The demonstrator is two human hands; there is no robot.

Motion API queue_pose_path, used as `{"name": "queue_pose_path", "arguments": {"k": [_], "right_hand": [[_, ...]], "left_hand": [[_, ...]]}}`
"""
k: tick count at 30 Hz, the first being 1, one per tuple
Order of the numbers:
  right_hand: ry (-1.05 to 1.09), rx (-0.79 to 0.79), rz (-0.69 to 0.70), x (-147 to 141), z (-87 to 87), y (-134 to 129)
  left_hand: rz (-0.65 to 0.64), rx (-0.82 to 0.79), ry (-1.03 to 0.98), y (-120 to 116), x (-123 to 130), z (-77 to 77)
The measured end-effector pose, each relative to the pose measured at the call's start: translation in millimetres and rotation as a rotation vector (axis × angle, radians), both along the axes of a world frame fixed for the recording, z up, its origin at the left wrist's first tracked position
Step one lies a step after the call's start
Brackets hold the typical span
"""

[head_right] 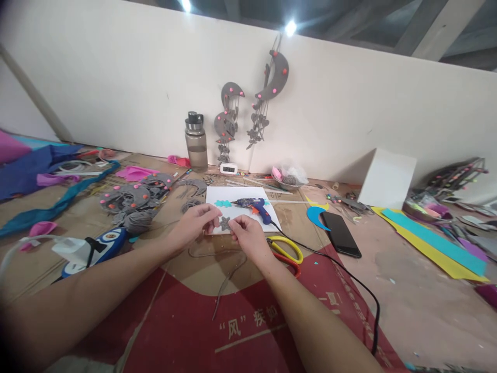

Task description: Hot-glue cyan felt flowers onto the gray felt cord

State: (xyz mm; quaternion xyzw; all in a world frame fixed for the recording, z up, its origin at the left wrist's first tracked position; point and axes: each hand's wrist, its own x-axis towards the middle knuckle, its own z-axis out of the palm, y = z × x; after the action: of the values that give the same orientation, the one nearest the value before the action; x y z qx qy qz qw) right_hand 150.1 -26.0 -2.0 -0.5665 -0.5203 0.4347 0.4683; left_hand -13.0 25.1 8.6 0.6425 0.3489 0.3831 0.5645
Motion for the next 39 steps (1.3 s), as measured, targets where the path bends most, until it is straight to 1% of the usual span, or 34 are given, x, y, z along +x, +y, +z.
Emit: {"name": "queue_pose_path", "arguments": {"k": [3, 6, 8, 13, 15, 21, 23, 27, 31, 36, 38, 39], "right_hand": [[0.004, -0.013, 0.011, -0.7, -0.1, -0.2], [0.018, -0.016, 0.014, -0.9, -2.7, 0.6], [0.028, -0.018, 0.011, -0.6, -4.6, 1.4], [-0.025, 0.008, -0.011, 0.3, -5.4, 1.4], [-0.062, 0.03, -0.019, 0.4, -4.7, 1.0], [-0.077, 0.073, -0.021, 0.8, -4.4, 1.3], [-0.042, 0.067, -0.019, 0.8, -4.2, 1.3], [0.039, 0.078, 0.007, -0.1, -2.9, 0.3], [0.026, 0.079, 0.035, -2.0, -2.3, -0.7], [0.036, 0.112, 0.035, -2.3, -2.3, -0.3], [0.037, 0.113, 0.025, -1.6, -3.1, 0.4], [0.038, 0.111, 0.016, -1.3, -3.8, 0.8]], "left_hand": [[0.115, 0.04, -0.054, 15.0, -6.9, -2.1], [0.162, 0.033, -0.079, 24.5, -11.9, -4.3], [0.13, 0.015, -0.085, 24.8, -12.1, -5.0], [-0.074, -0.086, -0.063, 13.1, -6.0, -3.8], [-0.131, -0.122, -0.043, 9.2, -4.0, -2.6], [-0.253, -0.079, 0.063, 6.3, -3.4, 0.7], [-0.261, -0.076, 0.069, 6.3, -3.6, 1.3], [-0.228, -0.088, 0.061, 7.4, -3.8, 0.9], [-0.223, -0.12, 0.035, 9.5, -4.7, -0.4], [-0.281, -0.182, -0.026, 7.4, -4.4, -1.8], [-0.274, -0.189, -0.047, 5.9, -3.2, -2.2], [-0.251, -0.191, -0.062, 5.7, -2.7, -2.2]]}}
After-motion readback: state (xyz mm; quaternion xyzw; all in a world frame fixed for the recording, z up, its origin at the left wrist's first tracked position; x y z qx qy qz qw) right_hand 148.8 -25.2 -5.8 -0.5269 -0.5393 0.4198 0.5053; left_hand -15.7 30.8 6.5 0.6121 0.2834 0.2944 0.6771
